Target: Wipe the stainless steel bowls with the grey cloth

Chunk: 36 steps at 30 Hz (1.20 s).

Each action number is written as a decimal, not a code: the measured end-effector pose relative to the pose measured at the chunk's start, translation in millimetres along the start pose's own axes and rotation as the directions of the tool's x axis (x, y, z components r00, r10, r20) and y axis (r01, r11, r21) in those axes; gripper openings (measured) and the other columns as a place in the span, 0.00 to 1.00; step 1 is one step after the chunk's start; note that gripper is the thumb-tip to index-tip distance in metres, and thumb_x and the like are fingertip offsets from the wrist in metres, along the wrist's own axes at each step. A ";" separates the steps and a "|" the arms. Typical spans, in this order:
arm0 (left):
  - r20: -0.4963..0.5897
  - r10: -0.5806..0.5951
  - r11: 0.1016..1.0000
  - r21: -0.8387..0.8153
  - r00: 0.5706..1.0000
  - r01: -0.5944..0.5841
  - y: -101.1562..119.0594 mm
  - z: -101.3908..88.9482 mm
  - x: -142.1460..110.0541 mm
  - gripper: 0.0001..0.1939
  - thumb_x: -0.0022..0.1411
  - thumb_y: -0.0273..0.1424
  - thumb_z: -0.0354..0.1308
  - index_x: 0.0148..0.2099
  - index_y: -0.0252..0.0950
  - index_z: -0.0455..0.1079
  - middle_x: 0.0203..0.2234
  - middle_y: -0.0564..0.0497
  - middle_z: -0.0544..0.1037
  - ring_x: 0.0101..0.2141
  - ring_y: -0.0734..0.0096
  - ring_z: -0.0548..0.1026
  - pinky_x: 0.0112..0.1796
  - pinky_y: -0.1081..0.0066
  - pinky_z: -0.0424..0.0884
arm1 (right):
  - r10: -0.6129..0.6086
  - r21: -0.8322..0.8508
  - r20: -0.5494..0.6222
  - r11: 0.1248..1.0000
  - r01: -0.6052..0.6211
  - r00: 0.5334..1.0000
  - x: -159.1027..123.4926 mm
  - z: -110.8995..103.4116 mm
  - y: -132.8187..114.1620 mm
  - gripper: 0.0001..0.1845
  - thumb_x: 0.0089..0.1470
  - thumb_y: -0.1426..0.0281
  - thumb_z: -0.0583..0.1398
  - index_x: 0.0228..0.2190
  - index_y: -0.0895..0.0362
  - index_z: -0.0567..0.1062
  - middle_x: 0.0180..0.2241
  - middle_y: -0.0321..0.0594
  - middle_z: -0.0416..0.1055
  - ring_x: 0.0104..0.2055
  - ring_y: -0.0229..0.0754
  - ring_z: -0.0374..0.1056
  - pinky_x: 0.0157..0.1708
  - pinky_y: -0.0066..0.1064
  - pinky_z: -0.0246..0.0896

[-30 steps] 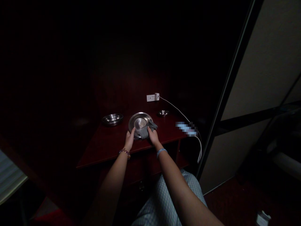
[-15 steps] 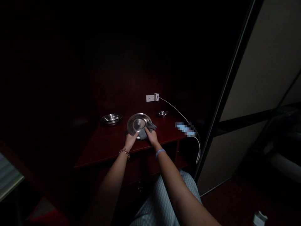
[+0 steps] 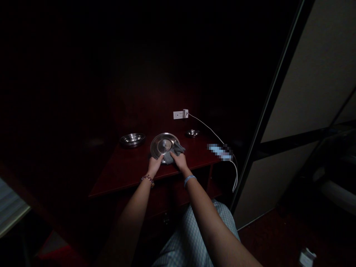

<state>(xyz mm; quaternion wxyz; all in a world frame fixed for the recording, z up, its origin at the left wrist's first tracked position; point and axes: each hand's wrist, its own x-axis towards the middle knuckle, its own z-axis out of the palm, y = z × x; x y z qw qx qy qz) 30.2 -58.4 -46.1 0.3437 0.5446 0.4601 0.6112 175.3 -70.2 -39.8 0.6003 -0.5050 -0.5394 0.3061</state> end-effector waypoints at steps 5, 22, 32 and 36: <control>0.006 -0.009 0.999 0.040 1.000 0.008 3.0 -0.8 -1.6 0.12 0.52 0.29 0.61 0.40 0.32 0.75 0.41 0.43 0.80 0.48 0.61 0.75 0.51 0.64 0.66 | -0.024 -0.023 -0.005 0.999 0.024 1.000 -1.3 -1.0 -2.6 0.18 0.51 0.61 0.60 0.40 0.60 0.77 0.43 0.45 0.76 0.46 0.46 0.72 0.49 0.33 0.64; 0.042 -0.015 1.000 -0.022 0.999 0.016 8.4 -0.1 -1.4 0.13 0.50 0.29 0.64 0.40 0.33 0.75 0.42 0.44 0.80 0.48 0.63 0.74 0.51 0.66 0.66 | 0.000 -0.031 -0.017 1.000 0.000 1.000 -2.0 -1.5 -2.8 0.17 0.50 0.60 0.60 0.36 0.60 0.78 0.39 0.44 0.78 0.43 0.47 0.73 0.46 0.34 0.66; 0.016 -0.026 1.000 -0.014 1.000 0.026 1.9 0.5 2.1 0.15 0.47 0.27 0.66 0.41 0.31 0.75 0.41 0.43 0.80 0.48 0.62 0.75 0.52 0.63 0.66 | -0.013 0.023 -0.017 1.000 0.014 1.000 -1.3 -0.4 -1.7 0.18 0.50 0.61 0.60 0.39 0.59 0.78 0.42 0.44 0.77 0.45 0.46 0.73 0.48 0.35 0.65; -0.011 -0.061 0.998 -0.013 0.998 0.061 2.2 0.1 1.2 0.13 0.47 0.27 0.66 0.38 0.31 0.75 0.39 0.42 0.81 0.47 0.59 0.75 0.51 0.62 0.67 | -0.019 0.023 -0.008 1.000 0.019 1.000 -2.1 -0.4 -2.2 0.19 0.50 0.60 0.59 0.40 0.59 0.77 0.42 0.44 0.77 0.45 0.46 0.72 0.48 0.35 0.65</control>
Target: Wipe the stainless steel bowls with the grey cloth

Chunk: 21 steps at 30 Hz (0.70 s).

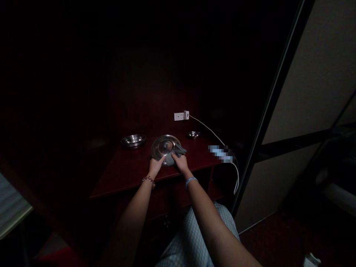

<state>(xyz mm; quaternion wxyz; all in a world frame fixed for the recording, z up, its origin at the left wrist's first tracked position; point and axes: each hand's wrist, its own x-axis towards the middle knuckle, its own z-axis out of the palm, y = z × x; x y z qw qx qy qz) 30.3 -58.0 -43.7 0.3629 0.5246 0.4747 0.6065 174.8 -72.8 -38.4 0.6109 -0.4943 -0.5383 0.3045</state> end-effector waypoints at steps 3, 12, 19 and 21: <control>-0.007 0.008 1.000 -0.011 1.000 -0.008 1.9 -0.6 -1.3 0.12 0.48 0.27 0.66 0.37 0.32 0.75 0.38 0.43 0.81 0.47 0.60 0.75 0.50 0.64 0.68 | -0.015 -0.020 0.000 1.000 0.015 1.000 -0.2 -0.8 -1.0 0.18 0.50 0.60 0.60 0.40 0.59 0.77 0.43 0.43 0.77 0.46 0.46 0.72 0.49 0.35 0.64; -0.016 0.005 1.000 0.008 1.000 -0.005 0.1 -1.0 0.3 0.11 0.49 0.27 0.65 0.38 0.33 0.76 0.39 0.43 0.81 0.46 0.60 0.76 0.50 0.64 0.67 | -0.016 0.001 0.009 1.000 0.016 1.000 0.3 -0.1 1.1 0.18 0.50 0.61 0.60 0.39 0.59 0.78 0.42 0.44 0.77 0.46 0.47 0.72 0.49 0.35 0.64; 0.044 -0.026 0.992 -0.123 0.999 0.031 3.1 0.0 -1.2 0.14 0.53 0.27 0.61 0.44 0.32 0.74 0.44 0.45 0.79 0.49 0.64 0.74 0.52 0.65 0.65 | -0.012 0.119 0.000 0.993 0.012 1.000 2.1 1.4 1.6 0.22 0.47 0.60 0.63 0.42 0.60 0.76 0.44 0.46 0.76 0.47 0.46 0.72 0.50 0.35 0.64; 0.051 -0.024 0.988 -0.149 0.998 0.032 3.7 0.3 -1.5 0.14 0.54 0.27 0.61 0.45 0.32 0.74 0.46 0.44 0.78 0.50 0.64 0.73 0.53 0.65 0.64 | -0.004 0.119 0.002 0.993 0.003 1.000 3.7 2.2 3.4 0.22 0.46 0.60 0.63 0.42 0.60 0.76 0.44 0.45 0.76 0.47 0.45 0.72 0.49 0.35 0.64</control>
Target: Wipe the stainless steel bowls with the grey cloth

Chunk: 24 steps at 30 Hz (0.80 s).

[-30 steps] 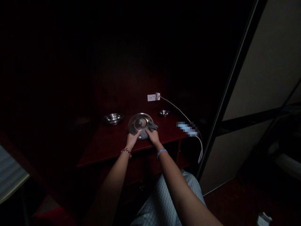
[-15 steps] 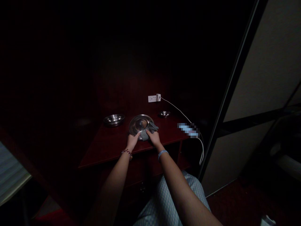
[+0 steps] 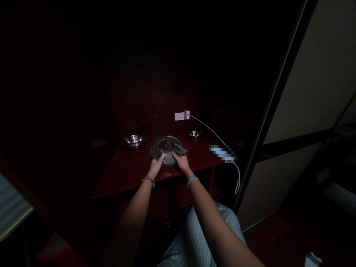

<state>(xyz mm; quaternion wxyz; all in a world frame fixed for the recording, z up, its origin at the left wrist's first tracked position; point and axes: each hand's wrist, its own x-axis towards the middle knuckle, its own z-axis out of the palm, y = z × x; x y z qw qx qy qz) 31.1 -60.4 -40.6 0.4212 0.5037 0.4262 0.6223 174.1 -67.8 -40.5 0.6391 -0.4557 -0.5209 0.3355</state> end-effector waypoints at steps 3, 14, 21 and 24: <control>-0.011 0.016 1.000 -0.018 1.000 -0.016 1.1 0.5 -0.9 0.14 0.54 0.27 0.61 0.45 0.32 0.73 0.47 0.44 0.78 0.50 0.65 0.73 0.54 0.66 0.63 | 0.017 -0.015 0.001 1.000 -0.017 1.000 1.1 0.7 2.4 0.22 0.46 0.59 0.63 0.41 0.60 0.77 0.43 0.45 0.76 0.46 0.45 0.72 0.48 0.35 0.65; 0.112 -0.036 0.999 -0.009 0.993 0.037 10.1 2.2 -6.3 0.24 0.46 0.28 0.66 0.48 0.32 0.72 0.50 0.44 0.75 0.53 0.64 0.71 0.55 0.66 0.62 | 0.085 0.126 0.188 0.986 -0.110 0.979 -4.8 1.2 -4.3 0.24 0.46 0.58 0.64 0.42 0.59 0.76 0.45 0.44 0.75 0.49 0.46 0.70 0.52 0.38 0.62; -0.075 -0.127 0.992 0.009 0.989 0.128 8.1 -7.9 -8.8 0.23 0.49 0.30 0.64 0.49 0.31 0.71 0.51 0.40 0.74 0.52 0.61 0.71 0.56 0.62 0.62 | 0.018 0.077 0.281 0.996 -0.041 0.960 -8.5 -8.2 -9.6 0.26 0.51 0.54 0.60 0.46 0.57 0.74 0.46 0.42 0.74 0.49 0.44 0.69 0.50 0.36 0.62; -0.116 -0.079 0.996 0.031 0.990 0.083 3.9 -11.4 -9.6 0.25 0.50 0.31 0.64 0.52 0.33 0.69 0.54 0.42 0.72 0.55 0.60 0.69 0.57 0.61 0.60 | -0.005 -0.207 0.205 0.977 0.048 0.979 -0.6 -48.3 -20.6 0.25 0.58 0.52 0.51 0.41 0.57 0.76 0.41 0.42 0.75 0.47 0.43 0.69 0.52 0.36 0.59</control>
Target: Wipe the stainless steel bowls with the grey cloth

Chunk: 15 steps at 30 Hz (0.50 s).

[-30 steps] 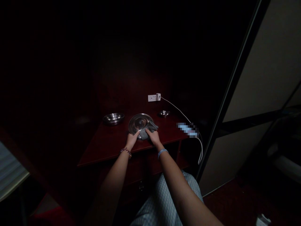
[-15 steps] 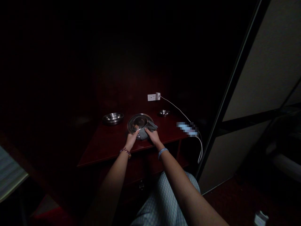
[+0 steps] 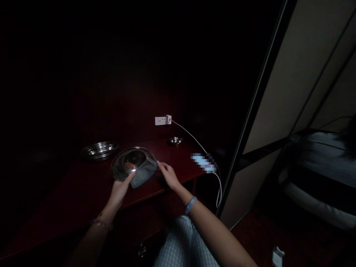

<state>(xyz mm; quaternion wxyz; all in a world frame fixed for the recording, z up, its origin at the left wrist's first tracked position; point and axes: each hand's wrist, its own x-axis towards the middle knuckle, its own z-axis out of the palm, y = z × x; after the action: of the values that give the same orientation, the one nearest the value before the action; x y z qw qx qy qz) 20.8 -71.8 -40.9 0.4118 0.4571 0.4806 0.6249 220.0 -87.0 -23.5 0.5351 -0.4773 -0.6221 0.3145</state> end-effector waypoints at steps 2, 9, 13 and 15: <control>-0.013 -0.005 0.999 0.050 1.000 0.005 -2.8 0.4 0.8 0.24 0.51 0.32 0.63 0.52 0.34 0.69 0.53 0.43 0.73 0.55 0.60 0.69 0.58 0.60 0.59 | -0.033 -0.271 -0.128 0.963 -0.003 0.991 2.6 -40.1 0.9 0.25 0.61 0.53 0.47 0.41 0.55 0.75 0.39 0.42 0.74 0.47 0.43 0.67 0.52 0.37 0.57; 0.120 0.174 0.959 0.206 0.977 -0.196 -17.3 6.8 15.3 0.35 0.49 0.35 0.62 0.60 0.39 0.60 0.61 0.46 0.63 0.61 0.57 0.60 0.61 0.60 0.53 | -0.092 -0.833 -0.235 0.532 -0.152 0.968 26.5 -150.7 20.8 0.20 0.64 0.67 0.43 0.47 0.57 0.70 0.43 0.49 0.71 0.51 0.48 0.63 0.49 0.38 0.56; 0.098 0.202 0.934 0.279 0.974 -0.222 -27.9 4.9 24.3 0.35 0.49 0.37 0.59 0.60 0.39 0.60 0.61 0.47 0.63 0.61 0.56 0.59 0.61 0.58 0.53 | 0.011 -0.915 -0.202 0.353 -0.193 0.979 37.4 -169.6 30.4 0.21 0.65 0.67 0.42 0.45 0.59 0.71 0.40 0.50 0.72 0.50 0.47 0.63 0.46 0.35 0.56; 0.116 0.236 0.922 0.287 0.965 -0.260 -31.0 3.4 25.7 0.36 0.46 0.40 0.61 0.58 0.39 0.62 0.60 0.46 0.64 0.60 0.53 0.60 0.61 0.58 0.53 | 0.041 -0.940 -0.196 0.277 -0.200 0.980 40.7 -172.6 32.9 0.21 0.65 0.68 0.42 0.44 0.60 0.71 0.38 0.51 0.72 0.47 0.47 0.64 0.45 0.36 0.55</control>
<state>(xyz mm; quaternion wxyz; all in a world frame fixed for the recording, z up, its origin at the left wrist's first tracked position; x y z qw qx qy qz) 20.2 -40.4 -66.3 0.2742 0.5958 0.4913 0.5731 396.3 -58.4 1.4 0.1592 -0.7671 -0.6113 -0.1119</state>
